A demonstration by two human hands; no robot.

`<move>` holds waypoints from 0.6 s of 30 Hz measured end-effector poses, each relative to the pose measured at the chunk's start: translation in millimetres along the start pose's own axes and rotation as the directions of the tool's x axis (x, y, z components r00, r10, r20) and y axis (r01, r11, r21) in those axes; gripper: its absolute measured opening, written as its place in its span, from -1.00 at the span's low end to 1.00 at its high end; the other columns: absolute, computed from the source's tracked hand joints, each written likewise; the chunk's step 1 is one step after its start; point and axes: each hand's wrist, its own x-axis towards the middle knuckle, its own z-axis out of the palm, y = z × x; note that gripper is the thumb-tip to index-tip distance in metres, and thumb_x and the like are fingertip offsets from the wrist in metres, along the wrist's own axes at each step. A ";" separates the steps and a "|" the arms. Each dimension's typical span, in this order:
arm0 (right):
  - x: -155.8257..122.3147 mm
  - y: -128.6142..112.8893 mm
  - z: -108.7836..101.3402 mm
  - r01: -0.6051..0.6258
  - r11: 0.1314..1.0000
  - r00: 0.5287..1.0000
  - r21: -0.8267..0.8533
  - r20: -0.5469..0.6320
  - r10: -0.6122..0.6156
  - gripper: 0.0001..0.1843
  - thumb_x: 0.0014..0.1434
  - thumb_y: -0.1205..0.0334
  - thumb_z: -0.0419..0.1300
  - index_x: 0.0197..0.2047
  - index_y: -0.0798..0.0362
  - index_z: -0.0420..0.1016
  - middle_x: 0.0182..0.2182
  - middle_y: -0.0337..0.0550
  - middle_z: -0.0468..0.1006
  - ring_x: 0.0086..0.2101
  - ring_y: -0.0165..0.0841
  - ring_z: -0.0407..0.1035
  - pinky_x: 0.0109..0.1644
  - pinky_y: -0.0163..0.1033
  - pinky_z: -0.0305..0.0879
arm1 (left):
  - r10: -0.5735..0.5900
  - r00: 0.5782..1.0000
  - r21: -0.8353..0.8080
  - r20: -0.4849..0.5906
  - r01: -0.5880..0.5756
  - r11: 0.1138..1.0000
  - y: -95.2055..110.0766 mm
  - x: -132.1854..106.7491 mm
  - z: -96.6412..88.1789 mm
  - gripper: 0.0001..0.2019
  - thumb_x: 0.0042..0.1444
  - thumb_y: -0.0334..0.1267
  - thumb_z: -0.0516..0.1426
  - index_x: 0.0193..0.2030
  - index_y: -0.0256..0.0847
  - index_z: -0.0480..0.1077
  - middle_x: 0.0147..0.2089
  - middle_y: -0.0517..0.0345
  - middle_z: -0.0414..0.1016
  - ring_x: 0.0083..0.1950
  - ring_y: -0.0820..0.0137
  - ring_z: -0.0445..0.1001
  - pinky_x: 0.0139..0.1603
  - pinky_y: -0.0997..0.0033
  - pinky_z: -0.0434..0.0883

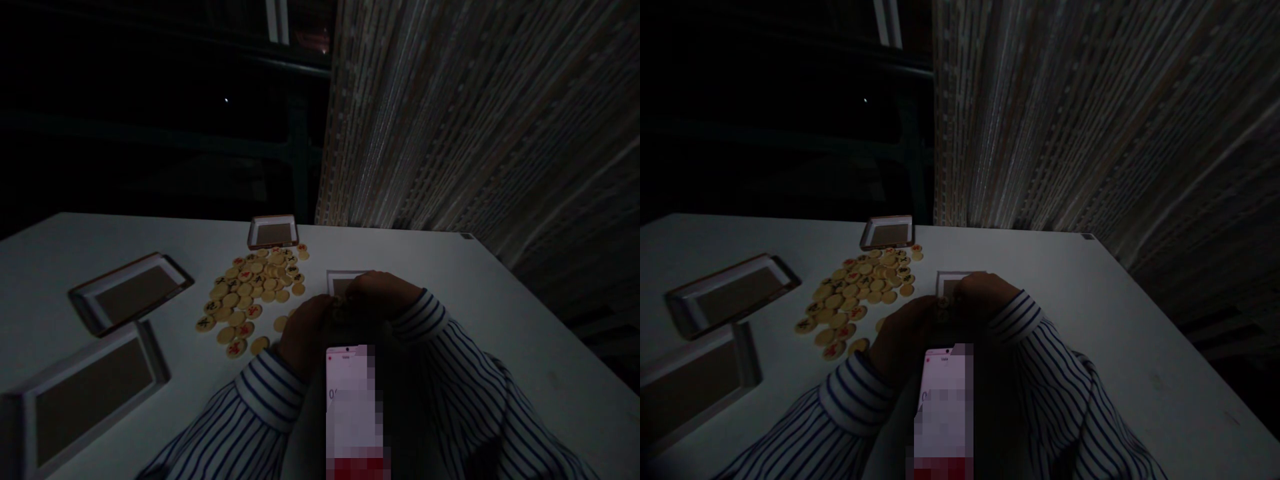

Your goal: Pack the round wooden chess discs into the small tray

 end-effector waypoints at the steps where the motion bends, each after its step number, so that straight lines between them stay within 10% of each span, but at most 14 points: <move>1: 0.2 0.4 0.2 0.001 1.000 1.000 0.004 -0.001 -0.001 -0.72 0.06 0.11 0.06 -0.22 -0.02 0.51 -0.29 -0.11 0.54 -0.31 -0.33 0.39 -0.35 -0.32 0.18 | -0.002 1.000 0.004 0.005 0.002 1.000 -0.3 0.1 0.0 -0.75 0.12 -0.33 -0.06 -0.12 -0.25 0.36 -0.14 0.02 0.49 -0.11 0.35 0.45 -0.09 0.31 0.41; 18: -5.8 0.1 -4.4 0.009 1.000 0.999 -0.010 -0.033 -0.009 -0.71 0.04 0.14 0.08 -0.18 0.01 0.47 -0.25 -0.08 0.53 -0.27 -0.29 0.40 -0.29 -0.29 0.21 | 0.041 0.999 0.035 -0.018 -0.040 0.999 -3.7 -0.9 2.3 -0.75 0.12 -0.33 -0.04 -0.10 -0.25 0.36 -0.15 0.04 0.49 -0.13 0.35 0.45 -0.11 0.31 0.43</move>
